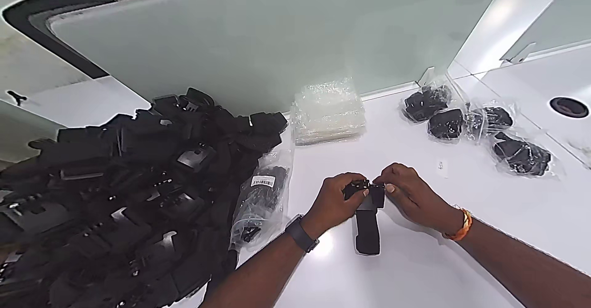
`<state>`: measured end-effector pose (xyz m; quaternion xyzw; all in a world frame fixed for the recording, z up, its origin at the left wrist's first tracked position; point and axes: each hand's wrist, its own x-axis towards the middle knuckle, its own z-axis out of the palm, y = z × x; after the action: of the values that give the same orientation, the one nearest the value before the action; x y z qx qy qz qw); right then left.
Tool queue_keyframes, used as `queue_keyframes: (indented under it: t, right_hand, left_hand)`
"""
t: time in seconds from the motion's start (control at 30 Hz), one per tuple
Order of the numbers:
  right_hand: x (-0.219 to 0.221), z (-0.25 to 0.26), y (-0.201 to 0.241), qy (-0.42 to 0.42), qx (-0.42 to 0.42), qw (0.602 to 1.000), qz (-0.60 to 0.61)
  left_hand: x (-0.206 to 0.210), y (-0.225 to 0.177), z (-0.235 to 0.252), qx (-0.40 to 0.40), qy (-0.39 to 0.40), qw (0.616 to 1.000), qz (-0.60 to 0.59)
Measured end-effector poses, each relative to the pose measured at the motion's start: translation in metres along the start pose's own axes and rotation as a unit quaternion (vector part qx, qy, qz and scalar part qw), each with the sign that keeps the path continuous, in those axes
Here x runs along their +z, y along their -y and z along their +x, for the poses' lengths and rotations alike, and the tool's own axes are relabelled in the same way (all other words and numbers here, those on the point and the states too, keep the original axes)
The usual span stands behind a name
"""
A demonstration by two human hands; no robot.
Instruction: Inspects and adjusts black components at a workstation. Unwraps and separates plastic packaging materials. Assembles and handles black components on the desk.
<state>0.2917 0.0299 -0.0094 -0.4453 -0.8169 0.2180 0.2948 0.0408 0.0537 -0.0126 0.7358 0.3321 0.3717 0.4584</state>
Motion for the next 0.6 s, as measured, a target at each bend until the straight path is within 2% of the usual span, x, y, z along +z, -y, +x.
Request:
queue_keyframes:
  t: [0.43, 0.6]
  right_hand:
    - [0.0038, -0.0007, -0.0019, -0.031, -0.003, 0.999, 0.012]
    - [0.0006, 0.0000, -0.0005, -0.010, 0.003, 1.000, -0.011]
  left_hand:
    - [0.0003, 0.0004, -0.0008, 0.006, -0.003, 1.000, 0.007]
    - [0.0003, 0.0006, -0.0005, 0.018, -0.005, 1.000, -0.004]
